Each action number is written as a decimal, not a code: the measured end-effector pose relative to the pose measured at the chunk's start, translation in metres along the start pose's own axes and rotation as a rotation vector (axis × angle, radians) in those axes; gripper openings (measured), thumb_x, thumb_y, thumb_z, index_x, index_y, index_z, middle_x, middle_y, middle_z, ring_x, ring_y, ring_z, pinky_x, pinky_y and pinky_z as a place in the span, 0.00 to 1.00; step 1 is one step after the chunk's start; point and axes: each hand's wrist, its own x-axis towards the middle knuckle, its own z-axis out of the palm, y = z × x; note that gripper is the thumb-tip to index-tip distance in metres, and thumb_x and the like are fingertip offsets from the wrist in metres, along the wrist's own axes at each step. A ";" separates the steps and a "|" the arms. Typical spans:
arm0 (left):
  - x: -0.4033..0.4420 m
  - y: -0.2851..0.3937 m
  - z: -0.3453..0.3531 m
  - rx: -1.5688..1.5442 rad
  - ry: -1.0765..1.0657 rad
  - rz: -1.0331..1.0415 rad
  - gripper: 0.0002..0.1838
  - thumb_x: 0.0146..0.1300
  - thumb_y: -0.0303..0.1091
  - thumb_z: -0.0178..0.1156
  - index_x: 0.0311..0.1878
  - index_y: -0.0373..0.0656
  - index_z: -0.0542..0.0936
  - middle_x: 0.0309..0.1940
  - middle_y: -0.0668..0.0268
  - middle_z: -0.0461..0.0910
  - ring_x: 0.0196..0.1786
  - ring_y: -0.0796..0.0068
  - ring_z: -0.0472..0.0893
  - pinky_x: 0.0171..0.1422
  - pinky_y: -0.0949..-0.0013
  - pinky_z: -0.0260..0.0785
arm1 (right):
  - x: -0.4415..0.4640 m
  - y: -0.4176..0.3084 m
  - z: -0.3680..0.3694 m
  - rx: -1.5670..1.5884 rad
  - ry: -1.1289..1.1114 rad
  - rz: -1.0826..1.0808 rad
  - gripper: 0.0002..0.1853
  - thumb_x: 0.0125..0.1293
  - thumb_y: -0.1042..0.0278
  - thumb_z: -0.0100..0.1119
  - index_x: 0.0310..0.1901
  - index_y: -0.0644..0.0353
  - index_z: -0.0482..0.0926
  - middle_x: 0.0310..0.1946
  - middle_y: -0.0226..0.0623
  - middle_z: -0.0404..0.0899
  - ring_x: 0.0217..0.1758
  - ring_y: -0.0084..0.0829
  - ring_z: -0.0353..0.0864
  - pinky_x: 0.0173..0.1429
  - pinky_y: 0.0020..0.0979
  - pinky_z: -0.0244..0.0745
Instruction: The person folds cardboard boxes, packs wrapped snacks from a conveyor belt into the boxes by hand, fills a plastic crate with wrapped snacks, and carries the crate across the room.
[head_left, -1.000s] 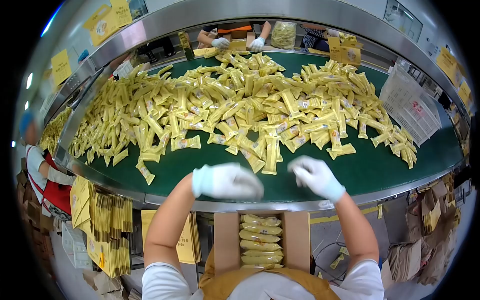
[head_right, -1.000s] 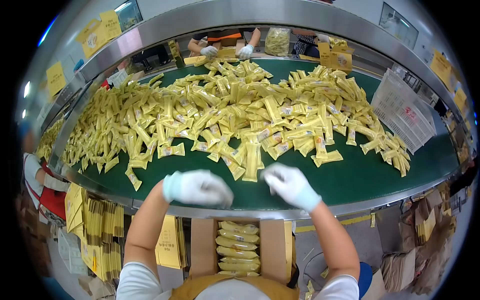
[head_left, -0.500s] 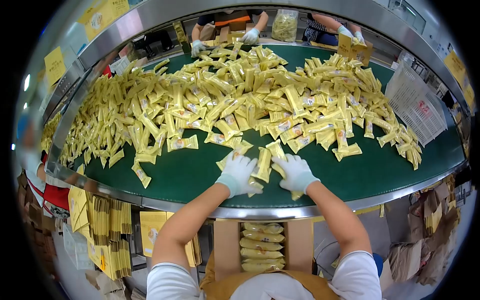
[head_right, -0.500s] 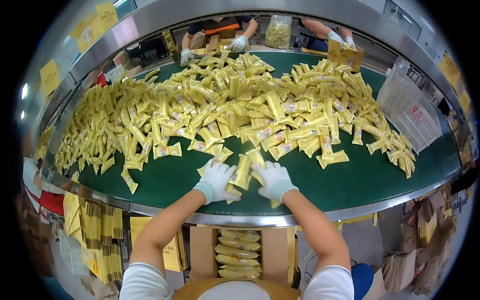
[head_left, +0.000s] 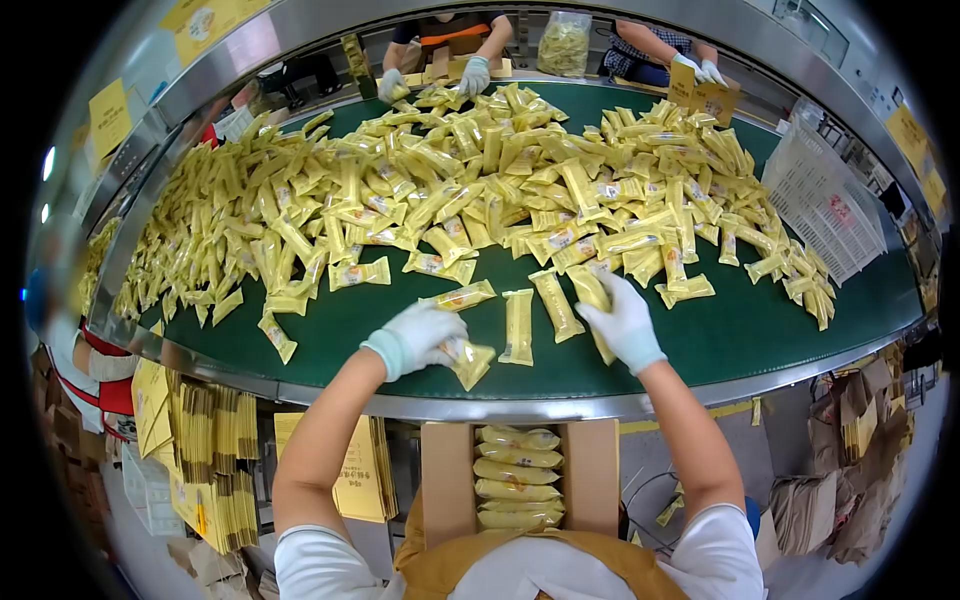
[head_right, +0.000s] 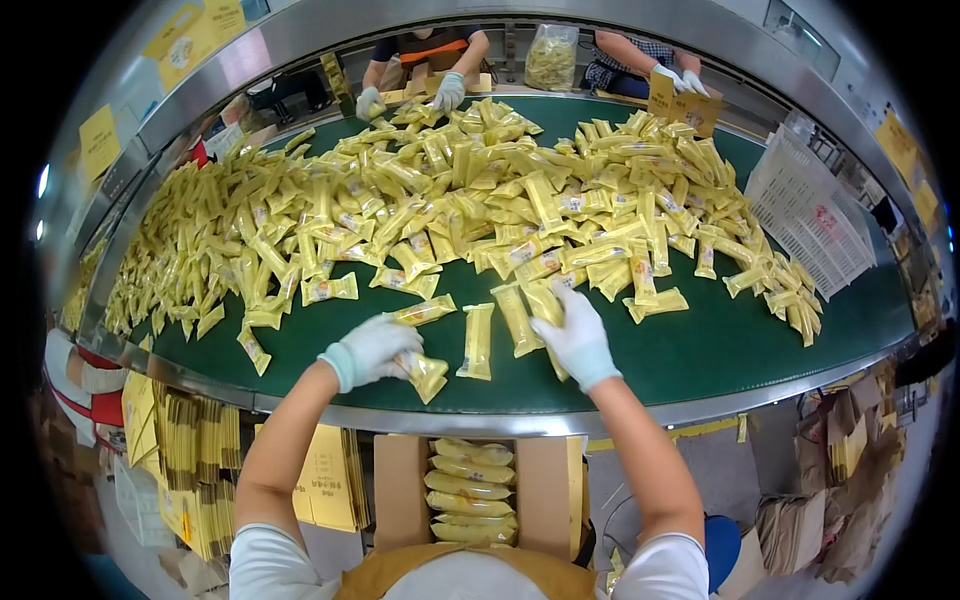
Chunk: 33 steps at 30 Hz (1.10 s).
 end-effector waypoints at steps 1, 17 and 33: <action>0.002 -0.003 0.012 0.072 -0.053 0.092 0.23 0.53 0.36 0.71 0.53 0.48 0.80 0.51 0.65 0.80 0.57 0.61 0.77 0.66 0.62 0.65 | 0.014 -0.006 0.013 -0.037 0.017 -0.023 0.32 0.55 0.57 0.72 0.59 0.65 0.75 0.51 0.53 0.78 0.56 0.50 0.79 0.62 0.41 0.74; -0.007 -0.001 0.048 0.128 0.011 -0.471 0.23 0.55 0.47 0.72 0.47 0.42 0.78 0.49 0.55 0.78 0.53 0.53 0.78 0.58 0.56 0.74 | 0.042 -0.081 0.067 -0.337 -0.503 0.291 0.32 0.58 0.56 0.66 0.57 0.68 0.69 0.46 0.60 0.83 0.52 0.56 0.83 0.59 0.45 0.78; -0.025 0.041 0.082 0.122 0.372 -0.458 0.32 0.58 0.42 0.67 0.62 0.35 0.71 0.49 0.55 0.77 0.56 0.53 0.75 0.67 0.53 0.63 | -0.035 0.023 0.021 -0.755 -0.178 -0.397 0.36 0.57 0.50 0.67 0.65 0.58 0.69 0.41 0.41 0.74 0.41 0.42 0.76 0.45 0.41 0.71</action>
